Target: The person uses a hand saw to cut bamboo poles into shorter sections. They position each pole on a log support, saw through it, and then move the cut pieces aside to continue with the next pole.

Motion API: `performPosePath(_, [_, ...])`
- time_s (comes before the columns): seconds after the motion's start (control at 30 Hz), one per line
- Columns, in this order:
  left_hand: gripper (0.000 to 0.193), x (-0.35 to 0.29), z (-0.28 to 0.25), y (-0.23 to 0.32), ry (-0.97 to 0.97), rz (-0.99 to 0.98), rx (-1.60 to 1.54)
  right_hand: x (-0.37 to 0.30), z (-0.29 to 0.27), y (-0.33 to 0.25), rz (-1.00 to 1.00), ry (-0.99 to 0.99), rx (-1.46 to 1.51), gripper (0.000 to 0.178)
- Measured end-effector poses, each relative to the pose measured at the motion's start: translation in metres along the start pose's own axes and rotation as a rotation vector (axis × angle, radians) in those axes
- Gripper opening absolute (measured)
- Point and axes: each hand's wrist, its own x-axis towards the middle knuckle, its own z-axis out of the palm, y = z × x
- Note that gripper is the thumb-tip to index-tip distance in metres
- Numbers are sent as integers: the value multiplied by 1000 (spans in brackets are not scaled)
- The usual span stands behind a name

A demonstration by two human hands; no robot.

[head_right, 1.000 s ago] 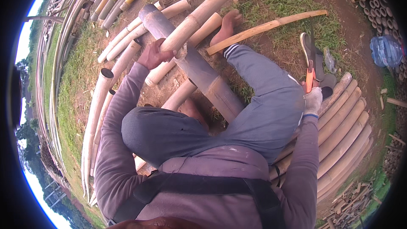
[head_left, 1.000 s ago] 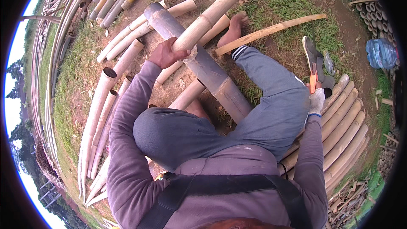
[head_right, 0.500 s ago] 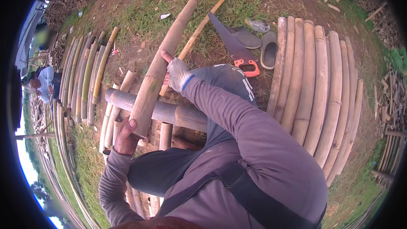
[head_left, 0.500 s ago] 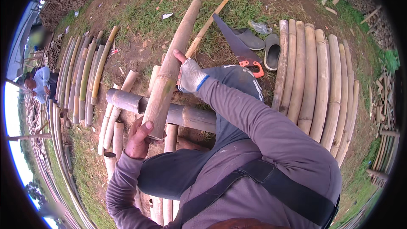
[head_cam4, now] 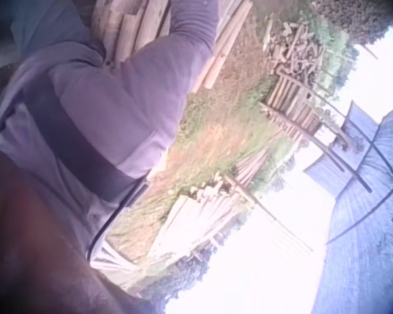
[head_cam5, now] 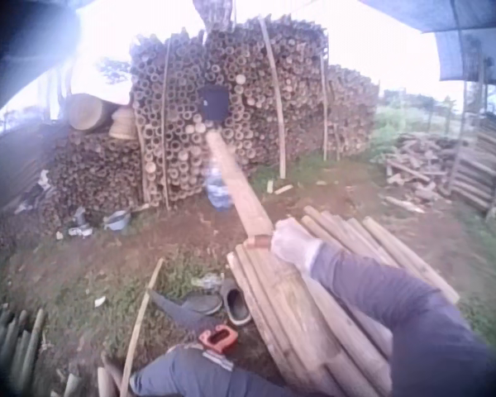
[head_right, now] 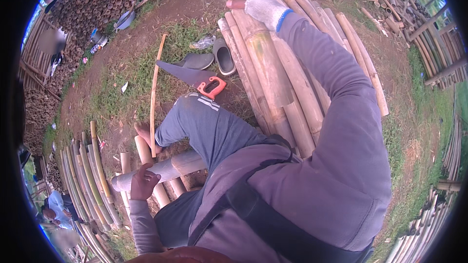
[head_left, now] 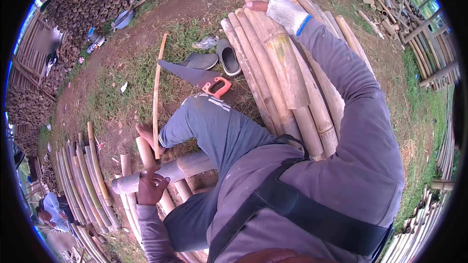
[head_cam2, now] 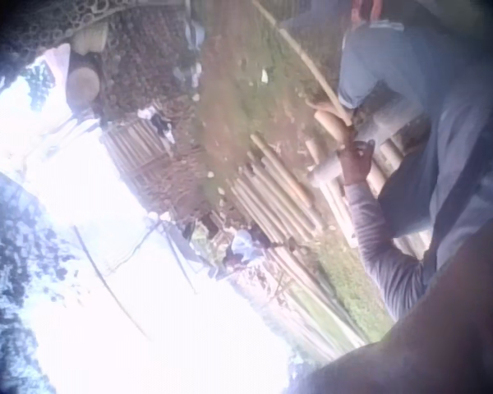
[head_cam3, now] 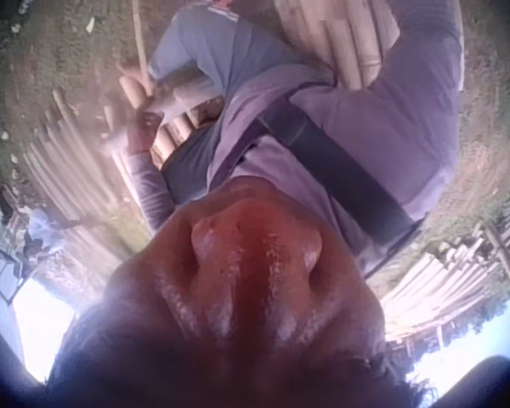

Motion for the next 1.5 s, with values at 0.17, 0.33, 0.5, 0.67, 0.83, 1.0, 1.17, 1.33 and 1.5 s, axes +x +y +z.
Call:
performPosePath(0.17, [56, 4, 4, -9, 2, -1, 108, -91, -183, 69, 64, 477, -855, 81])
performPosePath(0.33, [52, -7, -7, -40, 21, -67, 71, -182, -259, 137, 559, 502, -1209, 56])
performPosePath(0.5, [53, -30, -23, -63, 164, -164, 139, -236, -251, 182, 819, 491, -1120, 56])
performPosePath(0.67, [60, -64, -36, -128, 221, -420, 127, -248, -253, 242, 952, 416, -1108, 58])
performPosePath(0.83, [65, -119, -12, -196, 130, -684, 206, -248, -263, 277, 940, 465, -1215, 55])
performPosePath(1.0, [66, -120, 63, -188, 67, -715, 153, -220, -267, 244, 978, 636, -1092, 57])
performPosePath(1.17, [67, -108, 132, -174, 117, -608, 65, -157, -232, 226, 592, 757, -1083, 61])
performPosePath(1.33, [67, -148, 184, -154, 283, -615, 6, -96, -147, 170, -175, 698, -969, 50])
performPosePath(1.5, [68, -196, 223, -151, 493, -842, -58, -50, -10, 112, -671, 289, -577, 42])
